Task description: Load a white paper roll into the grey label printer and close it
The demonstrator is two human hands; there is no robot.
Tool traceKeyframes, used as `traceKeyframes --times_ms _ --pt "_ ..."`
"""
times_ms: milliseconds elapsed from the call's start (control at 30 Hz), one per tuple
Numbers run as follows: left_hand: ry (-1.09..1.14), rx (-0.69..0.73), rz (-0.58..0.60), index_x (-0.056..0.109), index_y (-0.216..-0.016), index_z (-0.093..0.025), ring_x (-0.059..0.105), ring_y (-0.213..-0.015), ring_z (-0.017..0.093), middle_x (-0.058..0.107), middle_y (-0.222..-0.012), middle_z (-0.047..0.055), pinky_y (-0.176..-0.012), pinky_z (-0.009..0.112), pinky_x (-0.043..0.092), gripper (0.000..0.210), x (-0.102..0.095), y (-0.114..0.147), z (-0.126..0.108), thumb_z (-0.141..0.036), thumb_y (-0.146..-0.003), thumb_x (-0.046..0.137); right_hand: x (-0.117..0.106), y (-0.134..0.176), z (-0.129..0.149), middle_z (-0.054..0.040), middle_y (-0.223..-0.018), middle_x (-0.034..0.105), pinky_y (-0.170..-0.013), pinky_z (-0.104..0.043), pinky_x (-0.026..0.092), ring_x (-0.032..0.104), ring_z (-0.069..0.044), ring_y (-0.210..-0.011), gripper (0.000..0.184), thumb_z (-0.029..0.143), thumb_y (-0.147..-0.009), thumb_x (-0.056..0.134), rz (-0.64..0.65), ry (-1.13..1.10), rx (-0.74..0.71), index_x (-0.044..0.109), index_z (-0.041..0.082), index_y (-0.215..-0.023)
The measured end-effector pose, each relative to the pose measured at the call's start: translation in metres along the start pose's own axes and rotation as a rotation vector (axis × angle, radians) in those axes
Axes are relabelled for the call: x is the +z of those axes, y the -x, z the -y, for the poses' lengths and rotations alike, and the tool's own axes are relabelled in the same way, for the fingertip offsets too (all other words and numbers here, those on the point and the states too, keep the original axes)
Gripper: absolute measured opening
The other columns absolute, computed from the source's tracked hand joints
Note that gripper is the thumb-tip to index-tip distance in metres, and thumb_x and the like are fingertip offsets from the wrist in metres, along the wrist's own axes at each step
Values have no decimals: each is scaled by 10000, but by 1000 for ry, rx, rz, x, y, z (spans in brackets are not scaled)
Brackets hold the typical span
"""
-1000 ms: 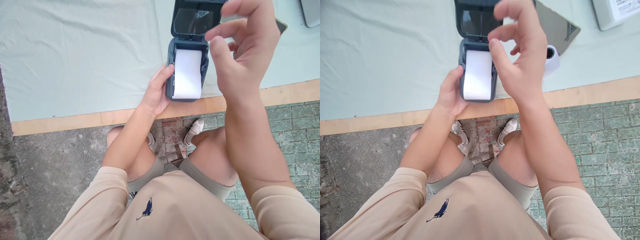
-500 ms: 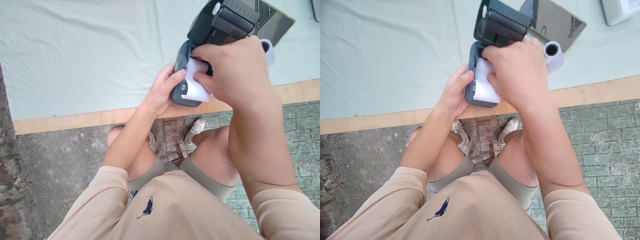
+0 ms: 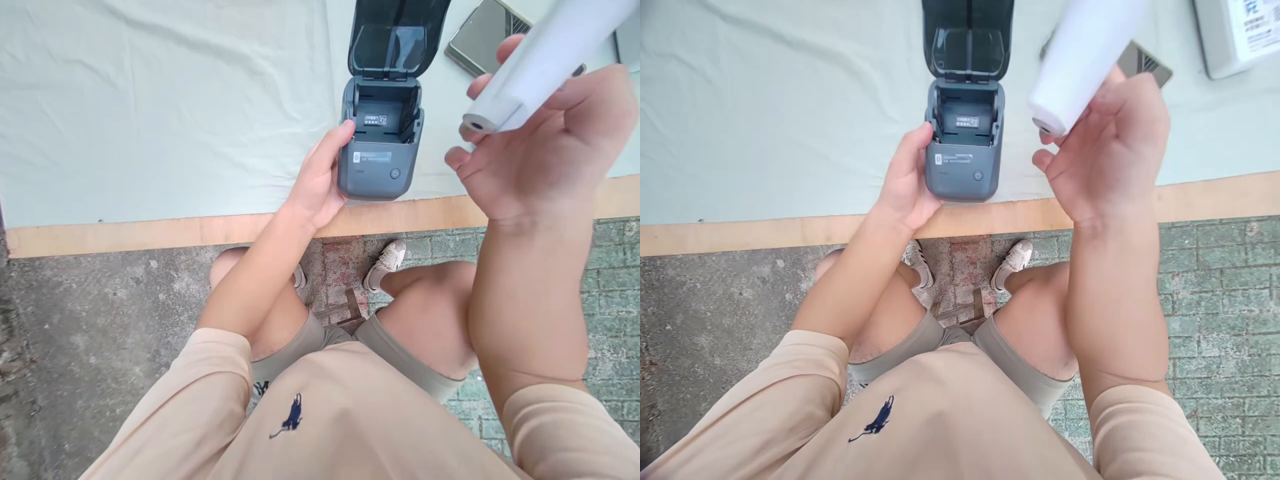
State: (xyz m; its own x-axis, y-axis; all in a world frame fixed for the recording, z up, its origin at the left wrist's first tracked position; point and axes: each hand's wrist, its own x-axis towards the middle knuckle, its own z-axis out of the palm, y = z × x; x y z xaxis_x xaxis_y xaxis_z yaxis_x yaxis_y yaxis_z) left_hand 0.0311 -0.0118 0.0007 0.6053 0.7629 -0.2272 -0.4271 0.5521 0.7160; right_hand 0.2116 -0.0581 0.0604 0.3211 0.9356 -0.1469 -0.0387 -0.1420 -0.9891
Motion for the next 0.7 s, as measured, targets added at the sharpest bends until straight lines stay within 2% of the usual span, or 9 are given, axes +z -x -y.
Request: traceKeyframes --times_ms 100,167,267,333,467,567,700 --pt "-6 1 -7 586 -766 -163 637 -1127 205 682 -816 20 -876 280 579 319 0 0 -1 -410 -906 440 -1 -7 -20 -59 -940 498 -481 -225 279 421 -86 -657 432 352 -614 518 -127 34 4 461 214 -1020" --pt "-12 7 -3 584 -769 -162 632 -1139 207 682 -814 16 -888 288 577 313 0 0 -1 -406 -906 444 -1 -11 -34 -34 -879 490 -487 -218 301 431 -73 -651 405 329 -624 555 -197 112 -116 436 203 -990" --pt "8 11 27 590 -793 -162 619 -1163 198 683 -826 6 -914 281 563 309 -2 -1 0 -405 -911 440 -3 -11 -46 -23 -896 510 -562 -222 380 469 -60 -696 338 266 -662 553 -263 399 -324 432 184 -966" --pt "35 4 48 592 -799 -160 608 -1180 192 683 -832 5 -927 273 555 309 -3 -2 0 -403 -913 440 -3 -9 -46 -17 -926 526 -597 -214 389 467 -55 -732 295 196 -677 530 -299 625 -392 454 182 -962" --pt "57 1 46 589 -798 -161 601 -1191 201 682 -844 12 -930 279 552 292 -1 -1 -1 -405 -902 466 -3 -5 -45 -20 -986 565 -649 -231 398 475 -85 -810 326 101 -658 501 -315 813 -439 519 201 -967" --pt "43 -13 -16 585 -794 -168 603 -1187 207 685 -873 15 -921 288 555 284 2 0 -1 -412 -894 477 -3 -8 -48 -43 -1011 567 -662 -255 396 497 -128 -893 374 69 -623 465 -375 901 -464 534 211 -962" --pt "19 -18 -87 580 -767 -179 595 -1198 209 691 -890 15 -913 279 555 294 4 0 -2 -431 -881 480 -4 -13 -53 -72 -1015 524 -673 -268 390 480 -152 -934 380 43 -606 421 -432 930 -427 516 193 -942"
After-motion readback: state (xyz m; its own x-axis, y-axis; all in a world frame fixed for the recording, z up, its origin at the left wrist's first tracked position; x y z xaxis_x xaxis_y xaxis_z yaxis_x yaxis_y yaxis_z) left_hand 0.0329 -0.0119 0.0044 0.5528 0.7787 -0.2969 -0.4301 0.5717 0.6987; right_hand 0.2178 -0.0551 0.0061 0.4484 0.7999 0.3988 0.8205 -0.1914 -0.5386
